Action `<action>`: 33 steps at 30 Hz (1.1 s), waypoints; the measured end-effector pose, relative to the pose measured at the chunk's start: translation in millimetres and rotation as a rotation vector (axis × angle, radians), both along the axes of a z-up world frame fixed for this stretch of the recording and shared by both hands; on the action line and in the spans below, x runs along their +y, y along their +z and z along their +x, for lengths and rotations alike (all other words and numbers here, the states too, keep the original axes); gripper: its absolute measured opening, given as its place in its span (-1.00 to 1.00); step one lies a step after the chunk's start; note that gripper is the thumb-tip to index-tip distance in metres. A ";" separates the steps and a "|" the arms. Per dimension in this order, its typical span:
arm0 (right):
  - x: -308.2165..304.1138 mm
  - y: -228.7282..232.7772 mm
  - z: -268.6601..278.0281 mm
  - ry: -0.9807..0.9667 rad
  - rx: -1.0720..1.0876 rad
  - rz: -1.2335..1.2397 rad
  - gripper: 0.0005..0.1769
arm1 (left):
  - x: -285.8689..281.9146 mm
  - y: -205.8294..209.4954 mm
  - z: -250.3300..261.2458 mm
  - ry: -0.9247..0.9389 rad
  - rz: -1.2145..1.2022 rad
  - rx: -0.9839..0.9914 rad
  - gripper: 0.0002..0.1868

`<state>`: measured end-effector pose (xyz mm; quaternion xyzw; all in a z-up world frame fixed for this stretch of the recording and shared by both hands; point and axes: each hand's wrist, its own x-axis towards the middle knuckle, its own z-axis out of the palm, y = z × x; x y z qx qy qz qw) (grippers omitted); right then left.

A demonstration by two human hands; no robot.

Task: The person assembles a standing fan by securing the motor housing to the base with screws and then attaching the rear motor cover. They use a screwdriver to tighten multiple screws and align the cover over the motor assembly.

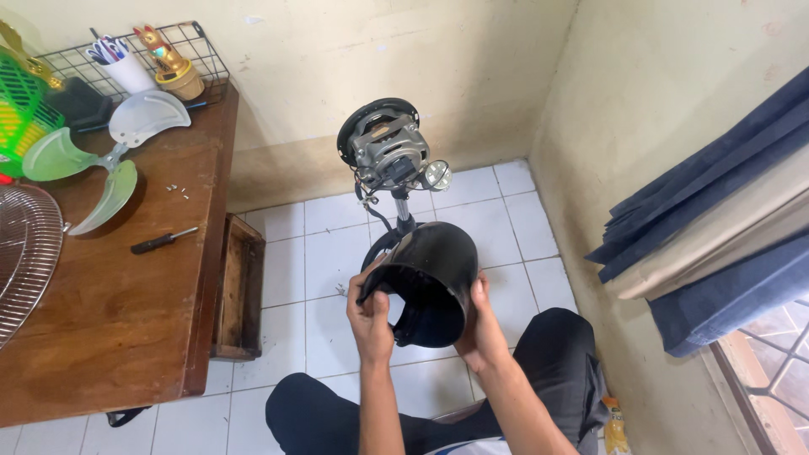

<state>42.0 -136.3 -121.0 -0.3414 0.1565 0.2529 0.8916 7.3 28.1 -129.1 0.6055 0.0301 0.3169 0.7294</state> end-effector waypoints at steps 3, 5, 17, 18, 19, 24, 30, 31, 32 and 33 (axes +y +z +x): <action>-2.3 7.5 1.6 0.068 0.083 -0.042 -0.09 | 15.1 14.1 -10.6 -0.014 0.075 0.105 -0.36; -1.9 11.5 3.1 0.070 0.119 -0.074 -0.13 | 12.9 22.3 -15.7 0.046 0.142 0.183 -0.45; 0.8 8.4 -12.3 0.070 -0.113 -0.156 -0.10 | 1.4 41.6 -11.1 0.327 0.208 0.327 -0.71; -3.2 8.0 -11.7 0.085 -0.178 -0.157 -0.09 | 3.2 39.3 -8.8 0.338 0.181 0.332 -0.70; -9.8 8.3 -10.3 0.100 -0.244 -0.159 -0.09 | 6.7 37.2 -6.2 0.317 0.162 0.329 -0.70; -42.0 11.4 -0.3 0.173 -0.558 -0.081 -0.06 | 34.8 31.1 1.3 0.112 0.083 0.274 -0.71; -43.2 0.0 54.5 0.171 -0.658 -0.252 -0.22 | 74.5 40.7 19.6 -0.093 0.144 0.230 -0.75; -36.2 -3.0 71.2 0.155 -0.689 -0.317 -0.26 | 83.7 44.5 27.0 -0.126 0.185 0.171 -0.76; -30.0 -5.5 87.9 0.138 -0.720 -0.383 -0.29 | 93.1 48.9 35.8 -0.158 0.226 0.112 -0.77; -21.2 -7.5 104.9 0.146 -0.755 -0.444 -0.30 | 102.3 54.1 46.0 -0.191 0.268 0.052 -0.77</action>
